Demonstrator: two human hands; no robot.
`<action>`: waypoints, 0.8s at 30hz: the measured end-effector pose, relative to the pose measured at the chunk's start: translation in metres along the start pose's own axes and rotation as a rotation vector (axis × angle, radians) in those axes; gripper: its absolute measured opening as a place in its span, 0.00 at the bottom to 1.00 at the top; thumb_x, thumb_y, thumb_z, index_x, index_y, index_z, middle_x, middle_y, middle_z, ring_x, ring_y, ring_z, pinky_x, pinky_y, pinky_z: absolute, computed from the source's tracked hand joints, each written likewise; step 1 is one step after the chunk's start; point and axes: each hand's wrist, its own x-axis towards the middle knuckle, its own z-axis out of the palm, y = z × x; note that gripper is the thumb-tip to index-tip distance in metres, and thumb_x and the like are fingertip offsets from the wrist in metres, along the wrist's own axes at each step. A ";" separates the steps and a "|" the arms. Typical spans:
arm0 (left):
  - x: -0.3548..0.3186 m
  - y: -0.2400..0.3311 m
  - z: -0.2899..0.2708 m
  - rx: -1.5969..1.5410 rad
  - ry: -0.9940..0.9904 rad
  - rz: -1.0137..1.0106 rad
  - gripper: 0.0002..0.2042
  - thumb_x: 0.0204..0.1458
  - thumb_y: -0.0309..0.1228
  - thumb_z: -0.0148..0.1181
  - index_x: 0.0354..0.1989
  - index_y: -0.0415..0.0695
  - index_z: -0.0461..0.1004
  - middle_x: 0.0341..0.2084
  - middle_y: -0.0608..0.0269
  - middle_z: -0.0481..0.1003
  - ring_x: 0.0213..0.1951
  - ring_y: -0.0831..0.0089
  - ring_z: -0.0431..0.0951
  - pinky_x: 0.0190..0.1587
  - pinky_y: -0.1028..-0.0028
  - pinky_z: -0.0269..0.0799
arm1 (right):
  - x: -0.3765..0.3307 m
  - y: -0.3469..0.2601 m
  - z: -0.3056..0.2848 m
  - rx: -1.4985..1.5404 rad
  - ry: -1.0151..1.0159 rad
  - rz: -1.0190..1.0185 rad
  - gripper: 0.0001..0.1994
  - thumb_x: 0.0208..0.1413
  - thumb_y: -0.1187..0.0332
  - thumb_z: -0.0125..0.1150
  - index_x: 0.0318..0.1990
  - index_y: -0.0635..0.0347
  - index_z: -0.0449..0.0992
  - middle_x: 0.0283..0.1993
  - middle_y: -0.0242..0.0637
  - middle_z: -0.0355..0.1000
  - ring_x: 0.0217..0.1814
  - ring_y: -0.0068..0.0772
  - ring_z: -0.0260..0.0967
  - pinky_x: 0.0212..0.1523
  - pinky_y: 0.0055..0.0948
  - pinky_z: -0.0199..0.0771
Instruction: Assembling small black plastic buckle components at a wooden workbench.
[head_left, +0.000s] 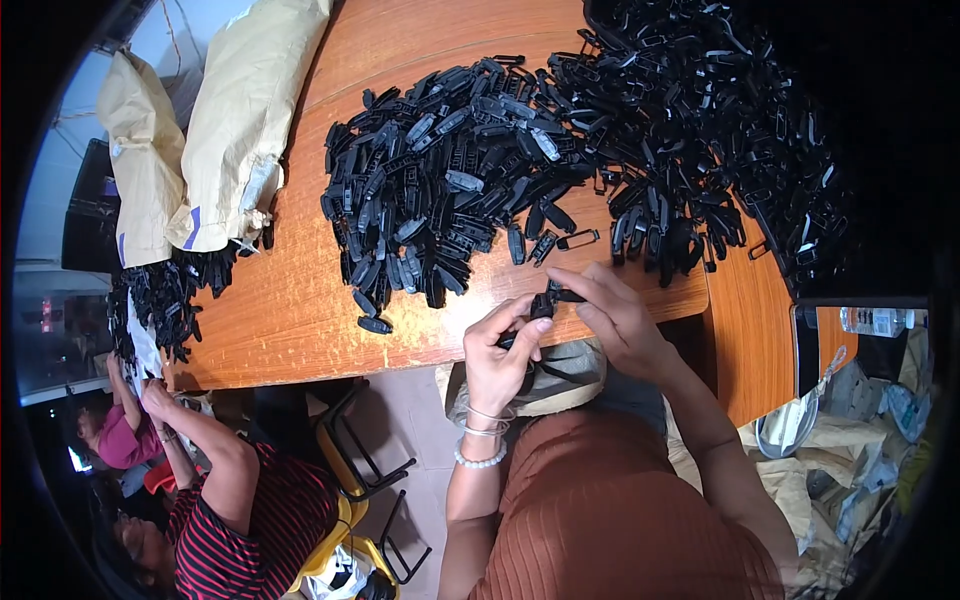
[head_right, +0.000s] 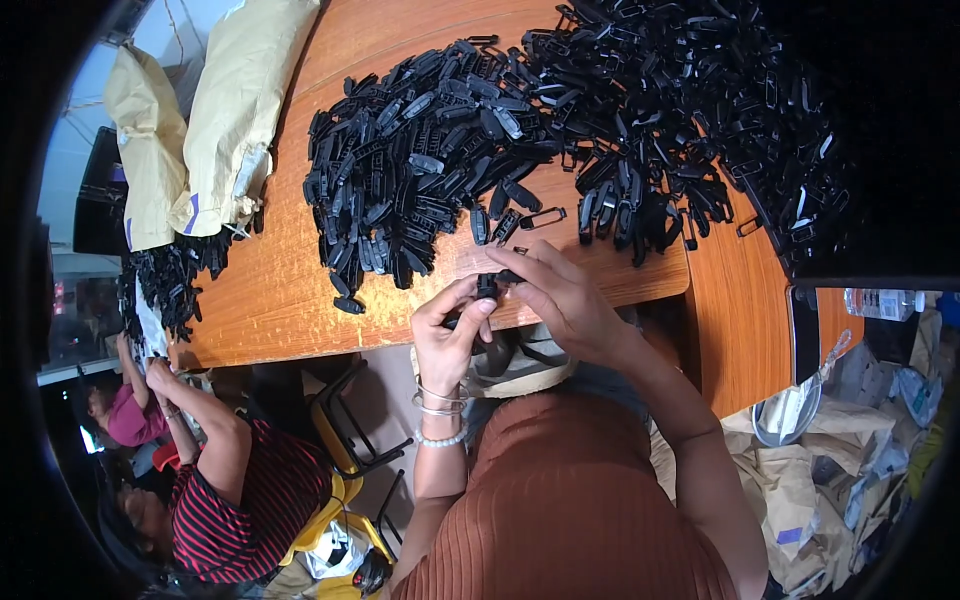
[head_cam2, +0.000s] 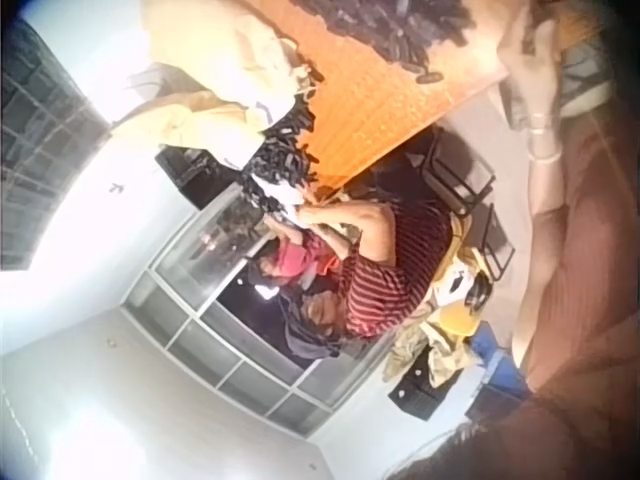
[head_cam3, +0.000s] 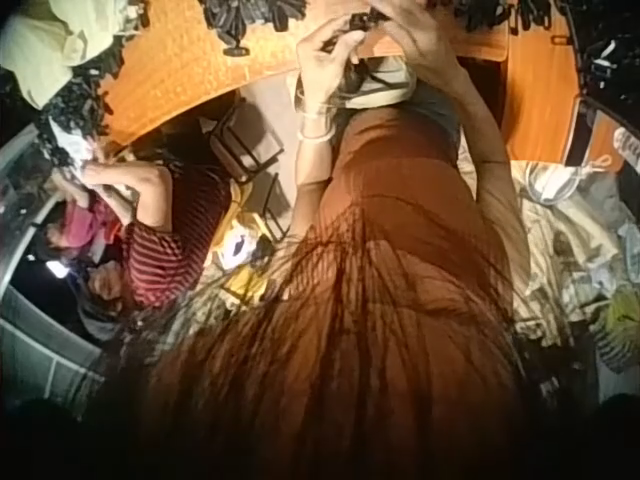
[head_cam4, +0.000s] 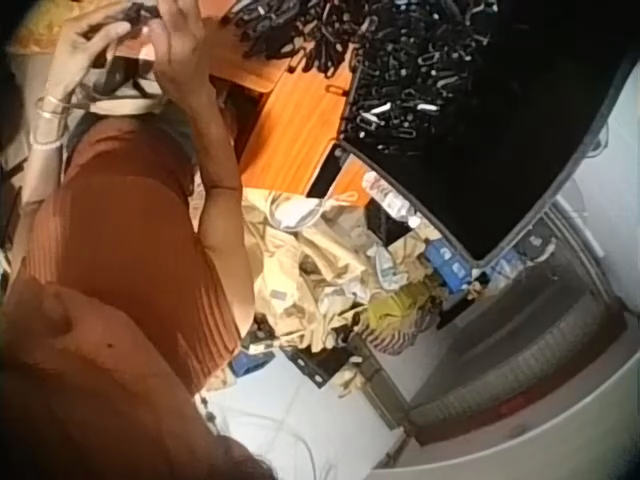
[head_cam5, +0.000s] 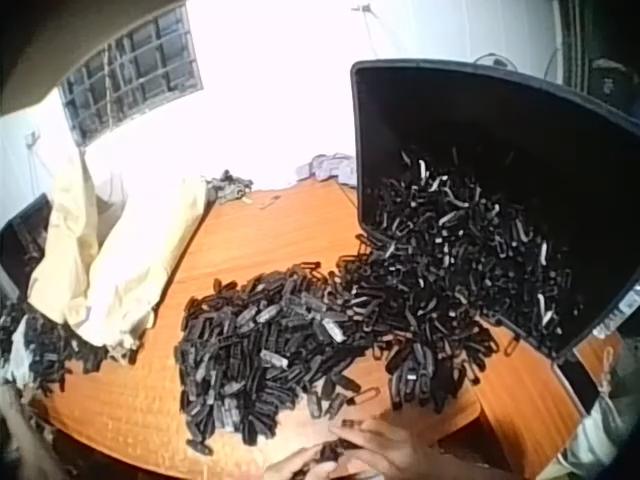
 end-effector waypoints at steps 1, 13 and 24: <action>-0.001 0.000 -0.001 -0.021 0.015 0.020 0.13 0.46 0.22 0.62 0.41 0.33 0.74 0.18 0.68 0.70 0.17 0.86 0.65 0.20 0.84 0.61 | -0.001 0.001 -0.003 -0.060 -0.056 -0.055 0.20 0.49 0.81 0.48 0.53 0.66 0.67 0.33 0.42 0.63 0.32 0.34 0.61 0.36 0.26 0.63; -0.009 0.017 0.008 -0.048 0.063 0.035 0.11 0.47 0.20 0.60 0.40 0.31 0.74 0.25 0.64 0.72 0.18 0.85 0.67 0.20 0.85 0.63 | -0.014 -0.005 0.007 -0.399 -0.050 -0.204 0.18 0.45 0.78 0.55 0.46 0.69 0.64 0.33 0.45 0.62 0.35 0.45 0.64 0.35 0.36 0.66; -0.020 0.011 0.012 -0.208 0.048 -0.123 0.13 0.50 0.23 0.57 0.45 0.32 0.72 0.36 0.59 0.72 0.18 0.83 0.69 0.23 0.85 0.64 | -0.021 -0.006 0.013 -0.177 0.026 -0.084 0.18 0.41 0.83 0.59 0.44 0.70 0.71 0.40 0.41 0.64 0.40 0.32 0.68 0.40 0.27 0.68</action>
